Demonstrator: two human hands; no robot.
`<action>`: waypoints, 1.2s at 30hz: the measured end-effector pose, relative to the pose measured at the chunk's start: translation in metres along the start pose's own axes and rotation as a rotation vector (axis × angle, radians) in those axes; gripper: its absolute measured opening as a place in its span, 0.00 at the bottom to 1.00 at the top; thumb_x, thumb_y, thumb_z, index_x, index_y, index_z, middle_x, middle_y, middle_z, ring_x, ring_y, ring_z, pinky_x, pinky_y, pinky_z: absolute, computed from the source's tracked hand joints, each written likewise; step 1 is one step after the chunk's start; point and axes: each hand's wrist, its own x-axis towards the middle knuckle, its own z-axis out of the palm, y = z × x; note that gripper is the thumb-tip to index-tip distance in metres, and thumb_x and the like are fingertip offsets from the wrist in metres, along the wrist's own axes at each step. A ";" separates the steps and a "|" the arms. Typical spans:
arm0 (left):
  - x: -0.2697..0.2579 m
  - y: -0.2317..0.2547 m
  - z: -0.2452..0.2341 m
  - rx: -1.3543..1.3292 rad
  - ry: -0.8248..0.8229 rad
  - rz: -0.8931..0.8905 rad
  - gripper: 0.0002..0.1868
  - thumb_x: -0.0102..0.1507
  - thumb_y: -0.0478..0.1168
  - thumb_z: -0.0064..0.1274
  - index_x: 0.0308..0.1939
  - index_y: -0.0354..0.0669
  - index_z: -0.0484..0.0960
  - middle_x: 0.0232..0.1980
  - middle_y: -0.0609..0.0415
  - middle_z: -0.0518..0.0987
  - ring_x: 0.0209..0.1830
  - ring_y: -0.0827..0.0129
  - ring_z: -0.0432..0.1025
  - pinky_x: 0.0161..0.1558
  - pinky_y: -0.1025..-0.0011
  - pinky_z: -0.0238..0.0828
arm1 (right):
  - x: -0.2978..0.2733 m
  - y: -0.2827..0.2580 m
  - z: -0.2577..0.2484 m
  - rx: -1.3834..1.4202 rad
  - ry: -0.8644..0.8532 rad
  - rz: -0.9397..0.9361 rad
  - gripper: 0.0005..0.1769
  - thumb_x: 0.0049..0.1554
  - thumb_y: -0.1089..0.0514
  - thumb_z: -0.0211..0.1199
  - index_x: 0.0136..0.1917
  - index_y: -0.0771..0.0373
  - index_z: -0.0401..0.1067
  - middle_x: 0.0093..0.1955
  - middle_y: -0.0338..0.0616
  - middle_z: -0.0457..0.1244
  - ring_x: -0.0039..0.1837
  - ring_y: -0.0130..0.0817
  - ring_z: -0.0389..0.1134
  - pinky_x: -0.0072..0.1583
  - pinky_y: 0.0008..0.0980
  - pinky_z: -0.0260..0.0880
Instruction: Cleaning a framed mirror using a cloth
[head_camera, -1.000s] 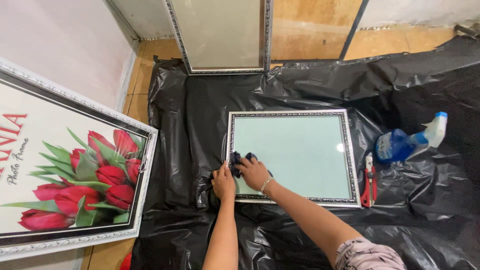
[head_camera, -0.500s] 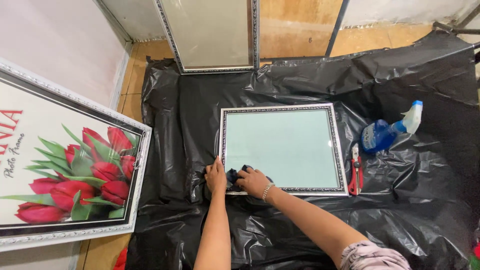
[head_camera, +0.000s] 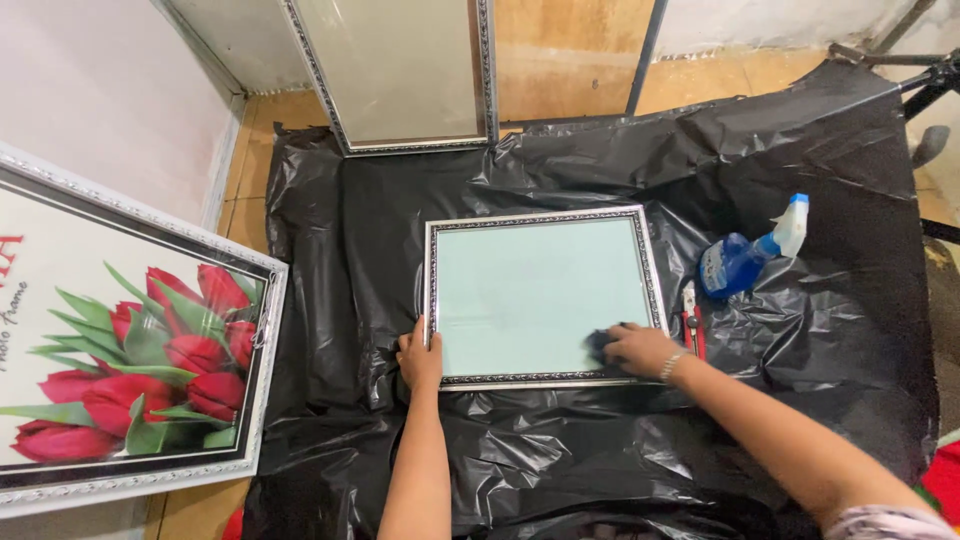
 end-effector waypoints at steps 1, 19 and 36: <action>0.000 0.001 0.000 -0.001 -0.002 0.002 0.30 0.65 0.59 0.47 0.73 0.79 0.67 0.63 0.59 0.70 0.61 0.50 0.70 0.60 0.55 0.72 | -0.012 0.011 0.000 0.000 0.000 0.003 0.11 0.50 0.52 0.66 0.46 0.36 0.75 0.55 0.29 0.62 0.59 0.41 0.68 0.57 0.42 0.75; -0.002 0.004 -0.003 0.056 -0.015 0.001 0.31 0.66 0.59 0.51 0.74 0.77 0.65 0.64 0.59 0.69 0.62 0.49 0.69 0.60 0.54 0.73 | -0.008 0.059 0.000 -0.262 0.064 0.154 0.20 0.51 0.42 0.66 0.57 0.27 0.68 0.63 0.19 0.59 0.63 0.29 0.65 0.59 0.34 0.71; -0.006 0.003 0.005 0.021 0.081 0.009 0.30 0.64 0.57 0.53 0.72 0.78 0.69 0.60 0.57 0.71 0.59 0.46 0.71 0.59 0.52 0.73 | 0.104 0.120 -0.019 -0.059 0.280 0.553 0.19 0.54 0.46 0.63 0.59 0.34 0.70 0.69 0.19 0.55 0.70 0.34 0.61 0.63 0.42 0.71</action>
